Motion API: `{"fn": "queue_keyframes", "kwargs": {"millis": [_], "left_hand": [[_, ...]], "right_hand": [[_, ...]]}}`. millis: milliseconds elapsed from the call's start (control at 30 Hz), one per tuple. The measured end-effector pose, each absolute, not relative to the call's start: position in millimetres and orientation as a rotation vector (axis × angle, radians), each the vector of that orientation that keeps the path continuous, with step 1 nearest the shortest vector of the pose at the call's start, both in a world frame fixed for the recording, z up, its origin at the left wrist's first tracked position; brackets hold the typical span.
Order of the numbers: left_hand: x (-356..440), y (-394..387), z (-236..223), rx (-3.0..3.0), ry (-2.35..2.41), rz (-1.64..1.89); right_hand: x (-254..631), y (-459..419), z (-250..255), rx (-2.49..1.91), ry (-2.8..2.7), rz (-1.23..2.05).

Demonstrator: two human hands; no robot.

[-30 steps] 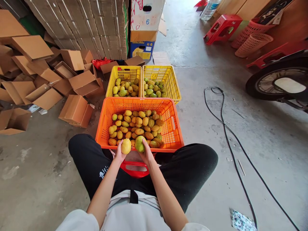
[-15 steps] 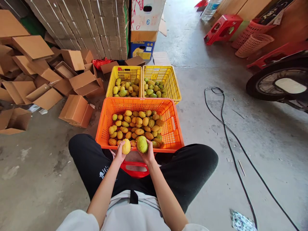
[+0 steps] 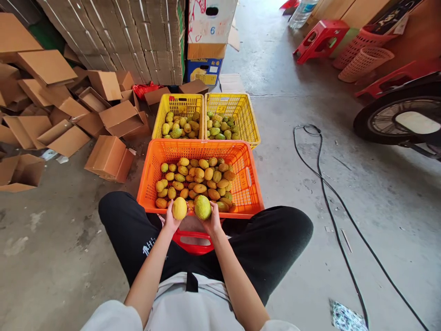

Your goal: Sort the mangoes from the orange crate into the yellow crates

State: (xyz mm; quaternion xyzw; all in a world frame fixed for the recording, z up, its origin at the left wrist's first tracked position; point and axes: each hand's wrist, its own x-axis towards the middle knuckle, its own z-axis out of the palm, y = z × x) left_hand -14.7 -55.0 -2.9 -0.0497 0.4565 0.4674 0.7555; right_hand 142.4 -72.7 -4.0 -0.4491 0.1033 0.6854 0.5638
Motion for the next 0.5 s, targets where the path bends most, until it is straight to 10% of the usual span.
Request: {"fn": "queue_keyframes", "kwargs": {"millis": [500], "left_hand": [[-13,-60,-6,0.052,1.03,1.073]], "right_hand": [[136,-75,6,-1.063,0.099,1.553]]}}
